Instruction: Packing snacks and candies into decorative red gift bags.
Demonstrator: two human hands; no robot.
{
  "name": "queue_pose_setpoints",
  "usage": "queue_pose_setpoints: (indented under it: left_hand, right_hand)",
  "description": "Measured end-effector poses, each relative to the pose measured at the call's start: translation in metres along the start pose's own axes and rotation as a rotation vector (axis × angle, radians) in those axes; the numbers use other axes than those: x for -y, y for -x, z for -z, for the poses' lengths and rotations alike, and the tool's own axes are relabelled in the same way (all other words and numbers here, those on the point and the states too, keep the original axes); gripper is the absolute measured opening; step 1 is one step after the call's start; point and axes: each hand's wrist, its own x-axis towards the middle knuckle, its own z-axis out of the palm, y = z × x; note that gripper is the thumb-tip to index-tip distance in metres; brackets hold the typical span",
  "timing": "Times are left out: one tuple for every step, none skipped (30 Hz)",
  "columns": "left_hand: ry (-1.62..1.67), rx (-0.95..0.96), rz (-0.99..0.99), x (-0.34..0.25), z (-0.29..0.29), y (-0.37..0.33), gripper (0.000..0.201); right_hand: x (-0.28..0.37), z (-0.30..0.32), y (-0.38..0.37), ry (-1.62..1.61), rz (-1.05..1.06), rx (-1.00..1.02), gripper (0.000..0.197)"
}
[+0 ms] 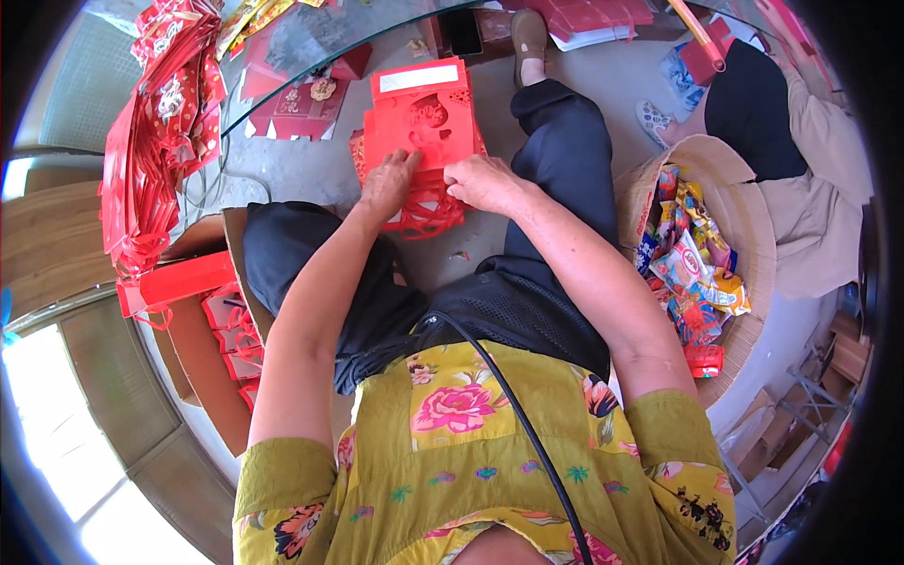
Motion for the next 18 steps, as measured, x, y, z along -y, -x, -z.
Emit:
queue_pose_setpoints:
  left_hand:
    - [-0.002, 0.013, 0.005, -0.001, 0.005, -0.001, 0.041]
    - [0.004, -0.047, 0.029, -0.002, 0.011, -0.002, 0.035]
    - [0.013, -0.100, 0.053, -0.003, 0.017, -0.004, 0.029]
    - [0.008, -0.110, 0.047, -0.005, 0.024, -0.005, 0.029]
    - [0.039, -0.182, 0.029, -0.006, 0.031, -0.006, 0.026]
    - [0.069, -0.254, 0.012, -0.007, 0.039, -0.005, 0.024]
    - [0.065, -0.258, 0.012, -0.009, 0.046, -0.005, 0.024]
    - [0.094, -0.306, 0.007, -0.011, 0.054, -0.005, 0.021]
    - [0.128, -0.362, -0.005, -0.012, 0.063, -0.003, 0.018]
    - [0.115, -0.356, 0.007, -0.014, 0.071, -0.001, 0.018]
    - [0.114, -0.389, -0.015, -0.015, 0.079, 0.000, 0.015]
    - [0.113, -0.428, -0.039, -0.016, 0.088, 0.000, 0.014]
    - [0.105, -0.439, -0.040, -0.017, 0.096, 0.000, 0.014]
    - [0.108, -0.447, -0.037, -0.019, 0.104, 0.001, 0.015]
    - [0.114, -0.453, -0.039, -0.022, 0.111, 0.002, 0.016]
    - [0.122, -0.473, -0.027, -0.025, 0.119, 0.003, 0.015]
    - [0.119, -0.477, -0.028, -0.028, 0.127, 0.003, 0.015]
    - [0.109, -0.492, -0.046, -0.033, 0.134, 0.003, 0.015]
  right_hand:
    - [0.001, -0.001, 0.000, -0.043, 0.053, -0.054, 0.016]
    - [0.003, -0.001, -0.001, -0.082, 0.102, -0.111, 0.015]
    - [0.004, -0.002, -0.001, -0.086, 0.106, -0.114, 0.015]
    - [0.005, -0.003, -0.001, -0.151, 0.198, -0.235, 0.013]
    - [0.006, -0.003, -0.002, -0.215, 0.292, -0.356, 0.012]
    - [0.008, -0.004, -0.003, -0.169, 0.324, -0.426, 0.012]
    - [0.007, -0.003, -0.004, -0.169, 0.316, -0.424, 0.012]
    - [0.007, -0.002, -0.005, -0.146, 0.354, -0.459, 0.013]
    - [0.008, -0.002, -0.006, -0.119, 0.367, -0.489, 0.016]
    - [0.009, -0.003, -0.007, -0.127, 0.399, -0.495, 0.016]
    - [0.011, -0.005, -0.007, -0.096, 0.417, -0.535, 0.014]
    - [0.011, -0.005, -0.007, -0.055, 0.424, -0.563, 0.013]
    - [0.012, -0.005, -0.008, -0.054, 0.445, -0.586, 0.013]
    - [0.012, -0.006, -0.008, -0.007, 0.377, -0.526, 0.014]
    - [0.013, -0.006, -0.007, 0.036, 0.320, -0.483, 0.016]
    - [0.013, -0.006, -0.006, 0.026, 0.282, -0.435, 0.018]
    - [0.014, -0.005, -0.007, 0.032, 0.264, -0.412, 0.018]
    - [0.015, -0.005, -0.006, 0.062, 0.310, -0.478, 0.020]
